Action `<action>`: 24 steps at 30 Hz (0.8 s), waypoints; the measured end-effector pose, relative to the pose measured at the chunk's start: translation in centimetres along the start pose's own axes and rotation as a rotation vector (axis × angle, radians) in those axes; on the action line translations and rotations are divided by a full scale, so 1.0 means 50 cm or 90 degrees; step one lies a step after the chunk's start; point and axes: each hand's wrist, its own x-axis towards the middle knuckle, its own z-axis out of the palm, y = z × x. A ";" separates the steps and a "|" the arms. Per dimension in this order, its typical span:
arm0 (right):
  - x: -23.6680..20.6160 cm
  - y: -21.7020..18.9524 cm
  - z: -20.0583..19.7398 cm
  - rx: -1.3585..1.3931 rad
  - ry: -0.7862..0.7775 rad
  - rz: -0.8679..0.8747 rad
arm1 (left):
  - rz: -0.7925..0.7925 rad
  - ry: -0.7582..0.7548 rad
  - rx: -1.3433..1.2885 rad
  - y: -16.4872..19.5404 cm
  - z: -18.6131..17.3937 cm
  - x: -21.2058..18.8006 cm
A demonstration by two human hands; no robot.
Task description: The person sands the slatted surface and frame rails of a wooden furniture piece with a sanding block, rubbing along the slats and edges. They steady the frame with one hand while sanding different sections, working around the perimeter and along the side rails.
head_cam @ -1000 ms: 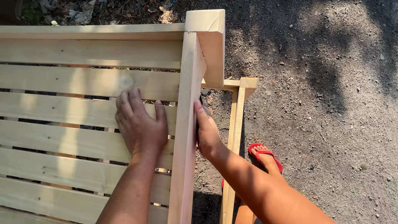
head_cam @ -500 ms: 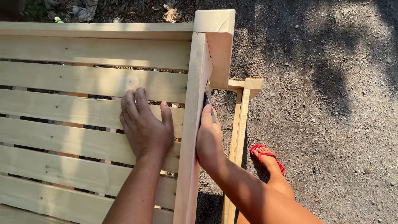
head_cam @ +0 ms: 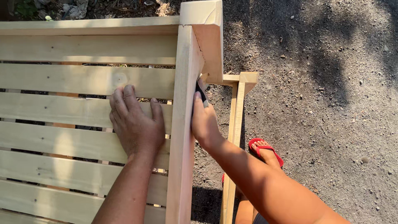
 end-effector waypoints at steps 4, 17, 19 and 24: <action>-0.017 -0.006 -0.007 -0.029 -0.010 -0.092 | -0.004 -0.008 -0.007 0.002 -0.004 0.000; -0.015 0.052 -0.027 -0.076 -0.050 -0.369 | 0.017 0.014 0.004 0.003 -0.007 0.002; 0.000 0.039 -0.022 -0.065 -0.042 -0.203 | -0.006 -0.010 -0.001 0.003 -0.007 0.002; -0.017 0.013 -0.019 -0.074 -0.037 -0.238 | 0.013 0.007 -0.006 0.002 -0.006 0.000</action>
